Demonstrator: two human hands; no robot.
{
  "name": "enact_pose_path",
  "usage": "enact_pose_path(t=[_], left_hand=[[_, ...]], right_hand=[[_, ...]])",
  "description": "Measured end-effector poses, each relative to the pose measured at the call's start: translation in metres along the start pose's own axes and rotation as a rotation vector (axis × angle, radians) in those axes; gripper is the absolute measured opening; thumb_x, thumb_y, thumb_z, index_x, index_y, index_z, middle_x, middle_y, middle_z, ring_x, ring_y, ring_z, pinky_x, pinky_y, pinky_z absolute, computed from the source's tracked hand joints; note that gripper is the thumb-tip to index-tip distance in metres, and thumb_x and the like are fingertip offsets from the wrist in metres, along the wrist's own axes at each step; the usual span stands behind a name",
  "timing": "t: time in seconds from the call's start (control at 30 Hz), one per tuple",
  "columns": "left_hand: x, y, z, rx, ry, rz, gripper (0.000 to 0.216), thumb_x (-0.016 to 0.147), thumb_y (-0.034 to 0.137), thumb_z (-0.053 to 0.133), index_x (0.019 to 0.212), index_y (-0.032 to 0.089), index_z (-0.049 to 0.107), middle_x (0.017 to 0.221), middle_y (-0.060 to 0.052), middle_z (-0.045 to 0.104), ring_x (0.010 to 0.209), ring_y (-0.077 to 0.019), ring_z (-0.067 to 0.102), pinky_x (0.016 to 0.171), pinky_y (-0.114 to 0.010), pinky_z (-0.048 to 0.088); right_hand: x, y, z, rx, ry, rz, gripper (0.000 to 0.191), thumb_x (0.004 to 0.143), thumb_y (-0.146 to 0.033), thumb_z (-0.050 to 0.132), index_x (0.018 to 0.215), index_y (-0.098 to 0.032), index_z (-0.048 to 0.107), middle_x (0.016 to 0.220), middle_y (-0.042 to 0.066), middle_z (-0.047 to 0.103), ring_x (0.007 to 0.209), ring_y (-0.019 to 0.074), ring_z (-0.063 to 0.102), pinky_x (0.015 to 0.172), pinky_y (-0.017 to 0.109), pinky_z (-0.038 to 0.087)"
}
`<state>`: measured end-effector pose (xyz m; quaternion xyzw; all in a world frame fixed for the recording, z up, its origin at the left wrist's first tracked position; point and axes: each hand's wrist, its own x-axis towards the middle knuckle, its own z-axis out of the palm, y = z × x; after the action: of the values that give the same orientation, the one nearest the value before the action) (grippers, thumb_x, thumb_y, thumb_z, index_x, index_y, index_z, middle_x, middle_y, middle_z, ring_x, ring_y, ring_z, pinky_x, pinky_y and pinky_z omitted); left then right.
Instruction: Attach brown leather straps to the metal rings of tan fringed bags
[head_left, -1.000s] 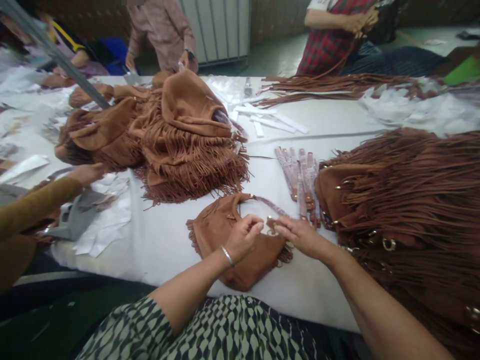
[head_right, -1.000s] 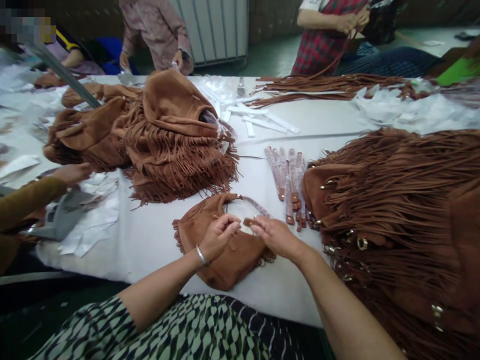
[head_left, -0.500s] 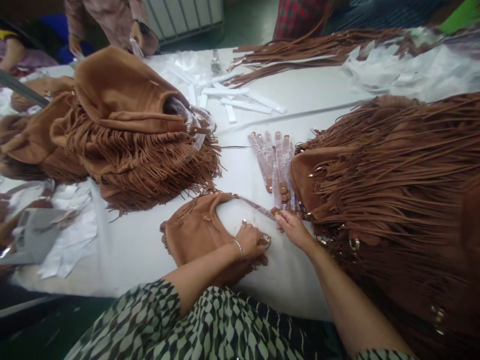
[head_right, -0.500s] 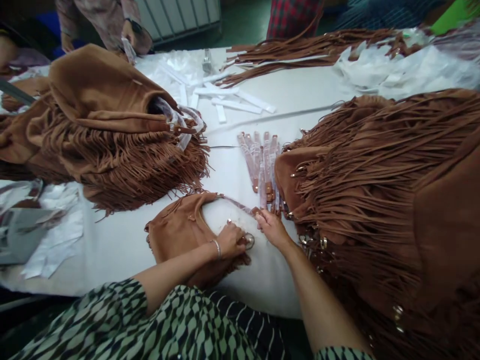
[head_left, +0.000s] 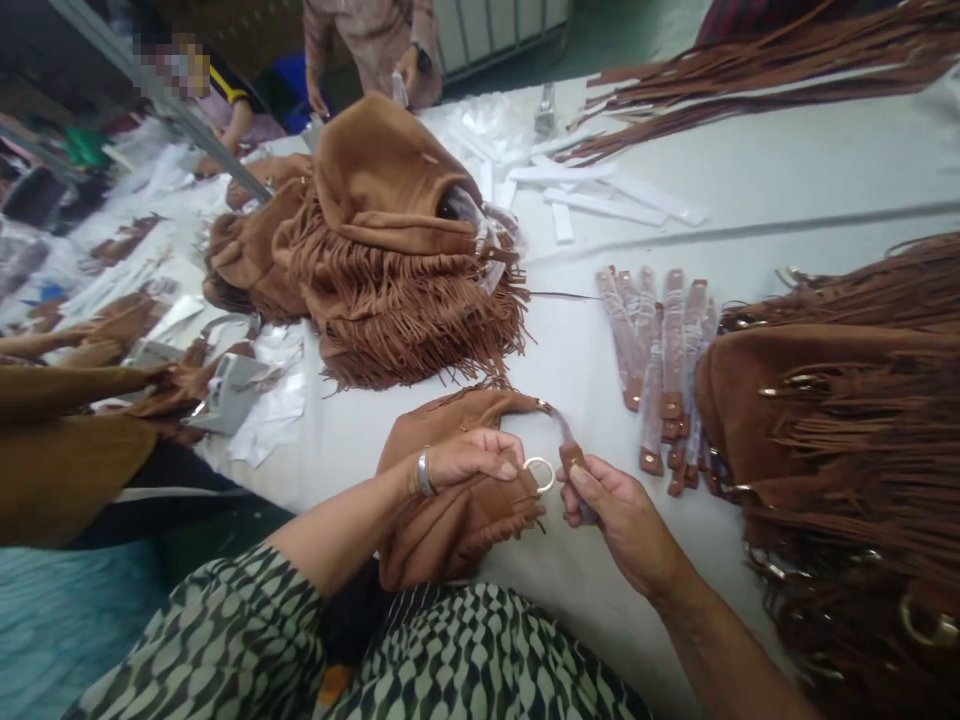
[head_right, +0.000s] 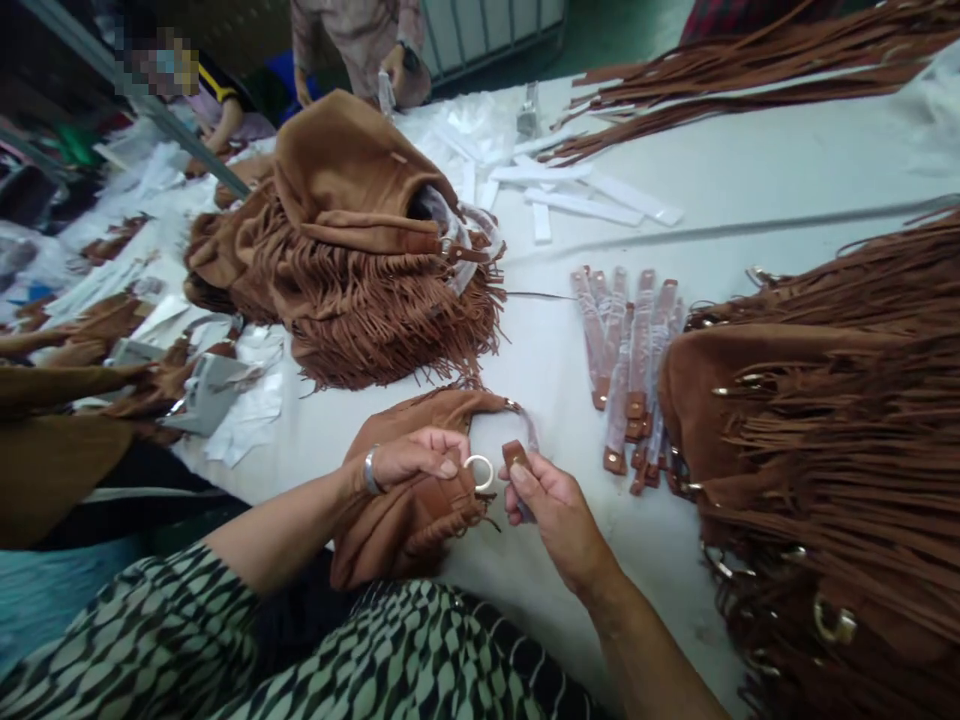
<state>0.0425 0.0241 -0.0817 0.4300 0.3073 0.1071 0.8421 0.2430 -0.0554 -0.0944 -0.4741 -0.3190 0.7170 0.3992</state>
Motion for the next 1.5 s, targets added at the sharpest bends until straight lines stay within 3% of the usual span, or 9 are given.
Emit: enact_pose_path(t=[0.13,0.27,0.53,0.73,0.87,0.93,1.07,1.3,1.5], left_hand=[[-0.034,-0.003,-0.007,0.015,0.071,0.121,0.020,0.064,0.031,0.068,0.067,0.013,0.058,0.067,0.000,0.055,0.069,-0.0130,0.050,0.074,-0.025,0.036],[-0.061,-0.026,-0.008,-0.038,0.084,0.212,0.022,0.068,0.034,0.064,0.073,0.013,0.059,0.081,-0.005,0.061,0.086,-0.0191,0.054,0.087,-0.031,0.034],[-0.094,-0.042,-0.002,-0.131,0.062,0.318,0.025,0.068,0.035,0.065,0.072,0.013,0.055,0.081,-0.006,0.062,0.087,-0.0202,0.055,0.087,-0.032,0.034],[-0.104,-0.040,0.003,-0.162,-0.061,0.259,0.027,0.063,0.035,0.069,0.070,0.014,0.054,0.077,-0.003,0.058,0.078,-0.0166,0.050,0.078,-0.029,0.034],[-0.106,-0.042,0.007,-0.113,-0.121,0.215,0.028,0.061,0.036,0.070,0.066,0.014,0.053,0.069,0.000,0.052,0.071,-0.0135,0.046,0.073,-0.026,0.033],[-0.106,-0.042,0.007,-0.126,-0.098,0.226,0.028,0.061,0.035,0.071,0.068,0.014,0.054,0.068,0.001,0.051,0.068,-0.0120,0.044,0.070,-0.025,0.032],[-0.107,-0.044,0.003,-0.156,-0.025,0.262,0.029,0.061,0.035,0.072,0.067,0.013,0.054,0.063,0.003,0.048,0.061,-0.0091,0.041,0.063,-0.022,0.031],[-0.098,-0.053,-0.008,-0.191,0.013,0.295,0.029,0.064,0.035,0.070,0.073,0.012,0.056,0.074,-0.002,0.057,0.074,-0.0136,0.051,0.074,-0.026,0.036],[-0.092,-0.057,-0.010,-0.187,0.044,0.268,0.030,0.063,0.036,0.070,0.074,0.012,0.057,0.076,-0.004,0.060,0.075,-0.0160,0.054,0.075,-0.028,0.038]], right_hand=[[-0.010,-0.008,0.045,0.081,0.036,0.059,0.030,0.083,-0.046,0.053,0.087,-0.016,0.056,0.061,-0.002,0.049,0.054,0.0094,0.043,0.054,0.021,0.034],[-0.021,-0.011,0.083,0.042,0.023,0.050,0.028,0.080,-0.045,0.058,0.076,-0.017,0.054,0.058,-0.003,0.048,0.052,0.0084,0.042,0.052,0.021,0.036],[-0.038,0.001,0.135,0.007,0.238,-0.001,0.029,0.073,-0.044,0.065,0.078,-0.018,0.053,0.056,-0.005,0.042,0.048,0.0084,0.035,0.044,0.020,0.032],[-0.040,-0.004,0.134,0.133,-0.062,0.112,0.033,0.077,-0.043,0.060,0.063,-0.017,0.046,0.049,-0.008,0.031,0.042,0.0064,0.026,0.041,0.020,0.026],[-0.036,-0.018,0.118,-0.030,-0.192,0.324,0.034,0.072,-0.042,0.066,0.061,-0.016,0.048,0.042,-0.009,0.035,0.036,0.0049,0.028,0.038,0.019,0.028],[-0.036,-0.024,0.114,-0.078,-0.163,0.365,0.034,0.071,-0.044,0.067,0.063,-0.015,0.051,0.041,-0.008,0.038,0.035,0.0046,0.029,0.038,0.018,0.029],[-0.043,-0.021,0.120,-0.063,-0.020,0.213,0.032,0.075,-0.045,0.063,0.080,-0.014,0.058,0.046,-0.007,0.043,0.039,0.0058,0.035,0.041,0.019,0.033],[-0.053,0.015,0.141,0.041,0.269,0.007,0.028,0.070,-0.039,0.070,0.083,-0.017,0.058,0.055,-0.005,0.048,0.045,0.0064,0.038,0.042,0.019,0.031],[-0.048,0.016,0.134,0.129,0.285,-0.007,0.024,0.074,-0.040,0.066,0.081,-0.017,0.060,0.058,-0.004,0.049,0.044,0.0060,0.037,0.042,0.019,0.032]])
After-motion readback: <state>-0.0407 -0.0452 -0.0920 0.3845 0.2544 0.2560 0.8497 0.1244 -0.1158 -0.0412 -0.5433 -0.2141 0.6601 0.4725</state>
